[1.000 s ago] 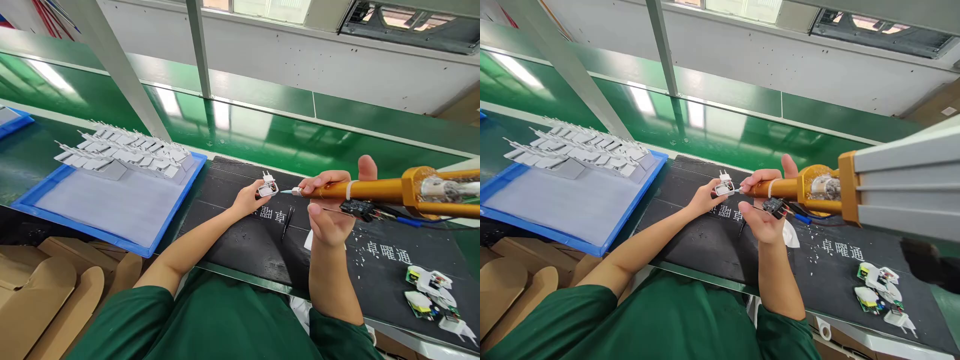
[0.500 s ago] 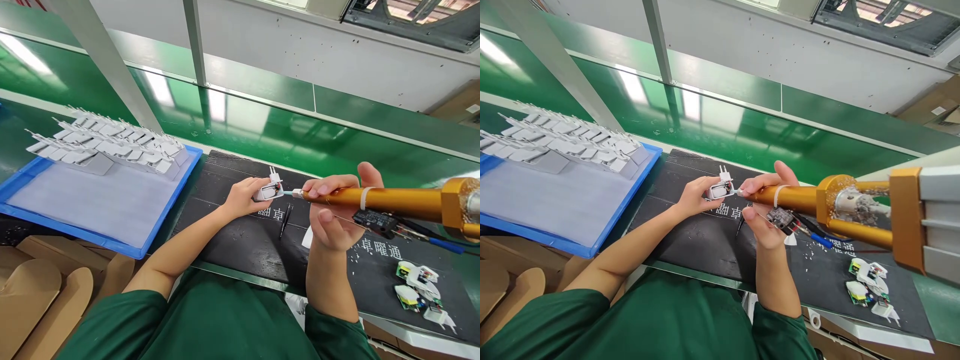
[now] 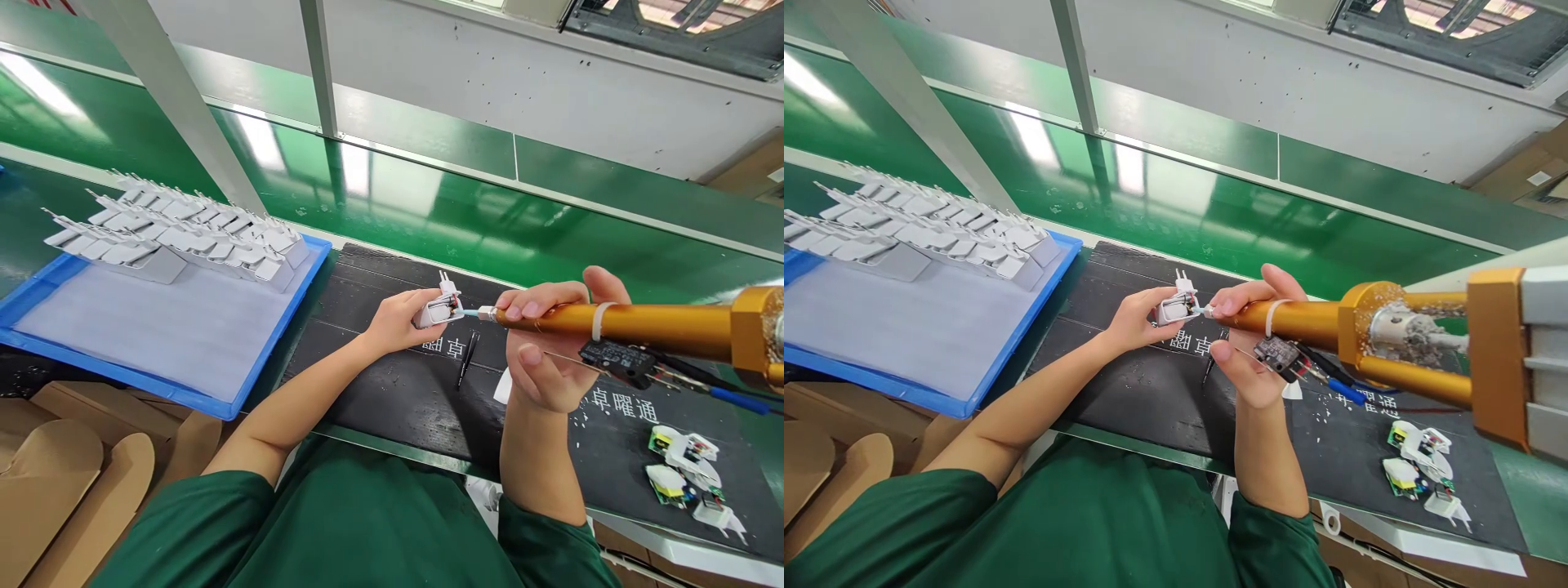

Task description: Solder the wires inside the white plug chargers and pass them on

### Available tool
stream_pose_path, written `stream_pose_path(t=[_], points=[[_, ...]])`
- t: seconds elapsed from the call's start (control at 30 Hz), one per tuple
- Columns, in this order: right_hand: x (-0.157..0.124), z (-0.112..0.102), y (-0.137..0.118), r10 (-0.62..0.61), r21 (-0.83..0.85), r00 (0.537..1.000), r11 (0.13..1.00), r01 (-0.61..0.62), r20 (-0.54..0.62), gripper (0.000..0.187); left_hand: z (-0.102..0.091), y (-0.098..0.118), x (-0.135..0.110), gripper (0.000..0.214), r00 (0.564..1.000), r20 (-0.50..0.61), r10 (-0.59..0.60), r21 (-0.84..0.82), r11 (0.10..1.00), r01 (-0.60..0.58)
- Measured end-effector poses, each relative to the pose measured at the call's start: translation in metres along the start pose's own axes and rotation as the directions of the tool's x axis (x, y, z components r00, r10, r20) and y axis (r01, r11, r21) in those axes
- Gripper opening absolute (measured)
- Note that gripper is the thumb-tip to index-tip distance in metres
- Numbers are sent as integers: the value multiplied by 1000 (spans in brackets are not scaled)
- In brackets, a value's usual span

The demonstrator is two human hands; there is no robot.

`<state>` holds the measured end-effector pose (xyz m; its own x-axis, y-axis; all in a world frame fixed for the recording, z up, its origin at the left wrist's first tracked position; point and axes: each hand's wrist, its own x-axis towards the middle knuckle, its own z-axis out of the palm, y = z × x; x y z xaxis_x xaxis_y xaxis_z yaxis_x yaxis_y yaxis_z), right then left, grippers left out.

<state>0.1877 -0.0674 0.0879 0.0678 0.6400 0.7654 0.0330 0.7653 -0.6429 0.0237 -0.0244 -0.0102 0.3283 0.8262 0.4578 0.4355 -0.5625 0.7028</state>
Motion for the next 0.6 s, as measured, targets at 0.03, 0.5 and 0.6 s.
stream_pose_path(t=[0.03,0.5,0.6], points=[[0,1,-1,3,-5,1000,1000,-3,4,57,1,0,0,42,1000,9,-25,-8,1000,25],[-8,10,-17,37,61,998,997,-40,54,55,16,18,-6,48,995,86,-48,-278,958,70],[-8,11,-20,17,45,998,999,-20,52,53,17,17,-7,49,997,75,-20,-291,956,41]])
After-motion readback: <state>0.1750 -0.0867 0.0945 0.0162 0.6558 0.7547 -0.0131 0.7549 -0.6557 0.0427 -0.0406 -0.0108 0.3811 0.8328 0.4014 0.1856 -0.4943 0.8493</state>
